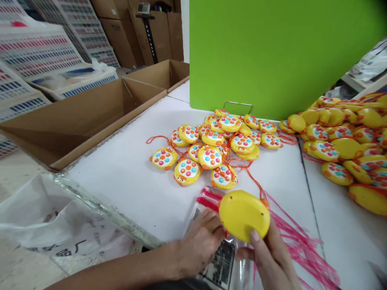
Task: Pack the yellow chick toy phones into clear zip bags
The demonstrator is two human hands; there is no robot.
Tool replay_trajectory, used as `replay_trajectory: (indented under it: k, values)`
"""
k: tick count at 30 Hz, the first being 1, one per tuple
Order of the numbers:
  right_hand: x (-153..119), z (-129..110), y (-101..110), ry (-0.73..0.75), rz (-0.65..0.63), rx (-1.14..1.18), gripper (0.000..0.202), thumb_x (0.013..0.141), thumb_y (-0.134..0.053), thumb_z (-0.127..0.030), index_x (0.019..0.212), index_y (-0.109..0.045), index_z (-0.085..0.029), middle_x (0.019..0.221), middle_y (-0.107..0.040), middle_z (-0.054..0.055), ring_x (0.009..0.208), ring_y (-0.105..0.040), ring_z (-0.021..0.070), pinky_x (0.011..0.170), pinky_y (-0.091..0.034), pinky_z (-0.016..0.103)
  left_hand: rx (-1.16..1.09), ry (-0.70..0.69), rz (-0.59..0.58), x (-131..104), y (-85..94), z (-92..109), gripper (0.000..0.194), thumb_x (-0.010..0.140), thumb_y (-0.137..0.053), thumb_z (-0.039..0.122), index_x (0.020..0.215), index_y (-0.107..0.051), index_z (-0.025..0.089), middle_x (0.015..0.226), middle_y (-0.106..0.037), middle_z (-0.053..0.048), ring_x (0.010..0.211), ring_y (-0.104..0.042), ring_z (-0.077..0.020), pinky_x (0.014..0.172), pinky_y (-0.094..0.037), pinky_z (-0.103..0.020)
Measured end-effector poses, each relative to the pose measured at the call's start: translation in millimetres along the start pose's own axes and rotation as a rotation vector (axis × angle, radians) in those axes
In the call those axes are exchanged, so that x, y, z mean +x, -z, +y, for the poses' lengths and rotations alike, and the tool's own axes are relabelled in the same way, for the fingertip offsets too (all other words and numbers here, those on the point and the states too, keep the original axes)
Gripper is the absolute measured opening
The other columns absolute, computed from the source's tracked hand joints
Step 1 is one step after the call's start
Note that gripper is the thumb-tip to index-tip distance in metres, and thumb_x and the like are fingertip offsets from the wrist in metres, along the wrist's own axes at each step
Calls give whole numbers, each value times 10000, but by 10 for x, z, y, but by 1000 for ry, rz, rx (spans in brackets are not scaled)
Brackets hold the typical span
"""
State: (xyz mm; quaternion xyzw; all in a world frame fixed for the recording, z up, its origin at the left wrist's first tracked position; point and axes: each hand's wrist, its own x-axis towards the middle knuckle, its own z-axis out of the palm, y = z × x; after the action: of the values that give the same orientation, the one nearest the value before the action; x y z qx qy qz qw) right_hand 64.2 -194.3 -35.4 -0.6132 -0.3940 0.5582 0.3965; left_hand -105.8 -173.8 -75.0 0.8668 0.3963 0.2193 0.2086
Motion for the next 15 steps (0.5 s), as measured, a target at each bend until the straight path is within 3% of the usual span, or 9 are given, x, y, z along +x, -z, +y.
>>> replay_trajectory:
  k: [2, 4, 8, 10, 12, 15]
  values:
    - [59, -1, -94, 208, 39, -271, 582, 847, -502, -447, 1365, -352, -229, 1133, -631, 84, 612, -640, 157, 658, -559, 311, 21, -69, -13, -6, 41, 43, 203, 896, -395, 208, 970, -574, 148, 940, -628, -95, 987, -517, -224, 954, -359, -394]
    - [102, 32, -97, 408, -16, -536, 527, 873, -466, -384, 1358, -364, -204, 1058, -668, 85, 653, -668, 174, 653, -559, 293, 0, -114, -3, -22, 113, 74, 208, 883, -403, 189, 993, -568, 126, 950, -633, -110, 994, -521, -230, 966, -358, -400]
    - [120, 130, 48, 684, -111, -825, 513, 921, -381, -264, 1401, -268, -124, 812, -716, 88, 531, -669, 183, 482, -540, 242, -103, -110, 128, -96, 336, 37, 191, 871, -416, 108, 973, -576, 123, 898, -649, -90, 901, -543, -195, 898, -409, -350]
    - [99, 185, 92, 739, -80, -876, 518, 927, -382, -259, 1410, -257, -120, 853, -718, 107, 580, -689, 197, 501, -549, 246, -150, 10, 269, -139, 472, -34, 202, 877, -411, 90, 964, -586, 143, 881, -649, -73, 880, -548, -179, 851, -431, -318]
    - [70, 238, 94, 736, -18, -880, 517, 929, -387, -284, 1416, -265, -161, 981, -703, 117, 697, -705, 215, 562, -565, 263, -230, 264, 339, -163, 583, -105, 198, 891, -412, 133, 972, -591, 160, 896, -648, -65, 863, -569, -171, 787, -454, -284]
    - [37, 281, 82, 732, 53, -866, 507, 941, -350, -315, 1427, -244, -219, 1118, -658, 103, 800, -700, 224, 596, -570, 276, -463, 602, 190, -134, 622, -153, 188, 888, -463, 259, 996, -592, 175, 888, -660, -46, 807, -608, -163, 699, -471, -238]
